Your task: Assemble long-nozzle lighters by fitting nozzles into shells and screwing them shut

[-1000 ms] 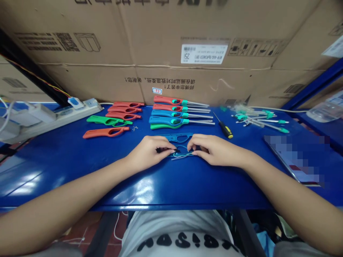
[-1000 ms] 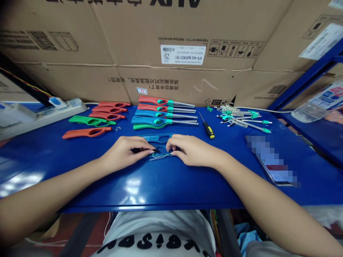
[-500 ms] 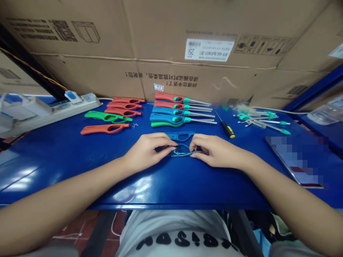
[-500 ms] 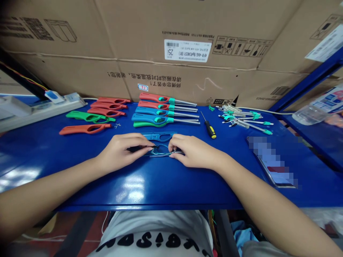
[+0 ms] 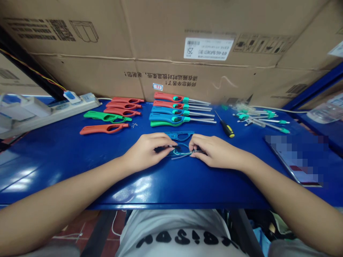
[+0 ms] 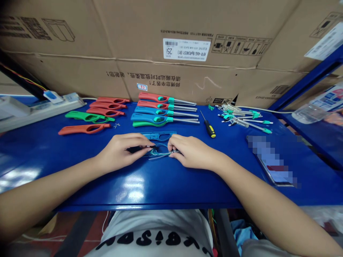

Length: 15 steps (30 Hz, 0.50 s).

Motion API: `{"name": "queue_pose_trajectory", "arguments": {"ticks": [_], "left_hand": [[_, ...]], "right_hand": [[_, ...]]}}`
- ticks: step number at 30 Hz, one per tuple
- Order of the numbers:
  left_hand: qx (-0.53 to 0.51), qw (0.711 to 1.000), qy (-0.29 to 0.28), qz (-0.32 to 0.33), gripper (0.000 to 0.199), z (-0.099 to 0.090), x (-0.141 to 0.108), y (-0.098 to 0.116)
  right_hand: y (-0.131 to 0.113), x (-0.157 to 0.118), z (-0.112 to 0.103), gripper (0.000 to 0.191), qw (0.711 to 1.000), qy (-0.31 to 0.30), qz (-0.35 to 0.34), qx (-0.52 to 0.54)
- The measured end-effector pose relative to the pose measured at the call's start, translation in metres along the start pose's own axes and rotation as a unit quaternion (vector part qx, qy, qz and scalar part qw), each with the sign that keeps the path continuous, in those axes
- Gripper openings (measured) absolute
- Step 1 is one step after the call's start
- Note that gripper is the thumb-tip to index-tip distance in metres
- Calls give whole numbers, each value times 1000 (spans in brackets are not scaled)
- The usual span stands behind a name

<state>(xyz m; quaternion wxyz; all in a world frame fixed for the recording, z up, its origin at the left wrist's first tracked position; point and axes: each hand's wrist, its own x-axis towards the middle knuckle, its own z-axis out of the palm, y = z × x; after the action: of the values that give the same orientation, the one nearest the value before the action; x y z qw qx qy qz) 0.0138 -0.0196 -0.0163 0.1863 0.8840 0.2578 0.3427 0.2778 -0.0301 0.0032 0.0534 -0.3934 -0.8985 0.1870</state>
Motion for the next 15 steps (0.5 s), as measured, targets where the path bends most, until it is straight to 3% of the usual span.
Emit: {"name": "queue_pose_trajectory", "arguments": {"ticks": [15], "left_hand": [[13, 1000, -10, -19, 17, 1, 0, -3]], "right_hand": [[0, 0, 1, 7, 1000, 10, -11, -9]]}}
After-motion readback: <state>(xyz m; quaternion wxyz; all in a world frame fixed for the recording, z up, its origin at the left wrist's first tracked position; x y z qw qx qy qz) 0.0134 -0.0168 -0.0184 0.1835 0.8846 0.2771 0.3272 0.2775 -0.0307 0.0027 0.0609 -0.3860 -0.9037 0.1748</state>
